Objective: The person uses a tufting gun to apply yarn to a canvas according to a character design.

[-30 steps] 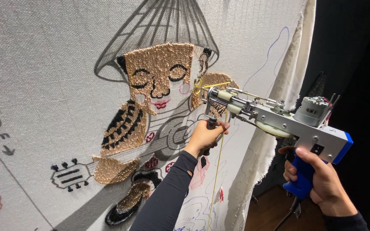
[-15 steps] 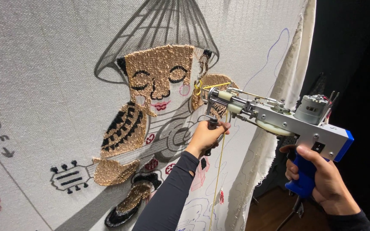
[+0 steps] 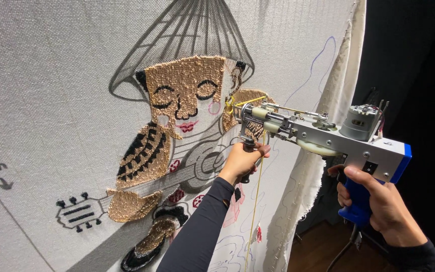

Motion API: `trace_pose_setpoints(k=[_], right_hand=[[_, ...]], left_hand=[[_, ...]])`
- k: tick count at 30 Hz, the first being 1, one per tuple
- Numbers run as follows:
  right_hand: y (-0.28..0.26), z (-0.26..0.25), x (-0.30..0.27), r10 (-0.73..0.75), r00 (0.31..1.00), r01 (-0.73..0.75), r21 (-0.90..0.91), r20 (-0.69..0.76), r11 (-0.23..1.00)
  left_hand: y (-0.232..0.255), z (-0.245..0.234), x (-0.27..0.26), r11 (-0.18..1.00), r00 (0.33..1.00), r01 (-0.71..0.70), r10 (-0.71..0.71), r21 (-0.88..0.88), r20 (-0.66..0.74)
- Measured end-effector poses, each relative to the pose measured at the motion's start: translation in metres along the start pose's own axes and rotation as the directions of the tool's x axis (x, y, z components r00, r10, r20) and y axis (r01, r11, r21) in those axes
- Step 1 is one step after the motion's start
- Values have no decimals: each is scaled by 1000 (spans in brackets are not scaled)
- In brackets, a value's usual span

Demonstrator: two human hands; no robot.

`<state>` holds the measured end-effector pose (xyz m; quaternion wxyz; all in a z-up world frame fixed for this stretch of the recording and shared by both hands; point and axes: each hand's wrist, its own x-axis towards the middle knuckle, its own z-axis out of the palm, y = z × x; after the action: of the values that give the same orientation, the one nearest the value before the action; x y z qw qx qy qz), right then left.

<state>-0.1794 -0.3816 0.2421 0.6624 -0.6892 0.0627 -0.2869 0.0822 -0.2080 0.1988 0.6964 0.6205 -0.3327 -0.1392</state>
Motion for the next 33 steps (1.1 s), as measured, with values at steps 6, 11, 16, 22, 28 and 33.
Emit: trace_pose_setpoints(k=[6,11,16,22,28,33], right_hand=[[-15,3,5,34,998,-41,-165,-49,985],[0,-23,30,-101,995,101,-423,22,901],[-48,-5,36,-282,950,304,-619,136,724],[-61,-23,65,-237,910,414,-732,340,541],[-97,-10,76,-122,957,288,-912,263,293],[-109,-7,93,-84,928,350,-927,362,-133]], left_hand=[[1,1,4,1000,1000,2,-2,0,-13],[2,-3,10,999,1000,5,-5,-32,-16],[3,-8,16,999,999,-29,27,-38,-42],[8,-14,16,999,996,-49,48,-2,-71],[10,-20,18,994,992,-64,72,83,-102],[11,-22,21,996,992,-53,61,74,-110]])
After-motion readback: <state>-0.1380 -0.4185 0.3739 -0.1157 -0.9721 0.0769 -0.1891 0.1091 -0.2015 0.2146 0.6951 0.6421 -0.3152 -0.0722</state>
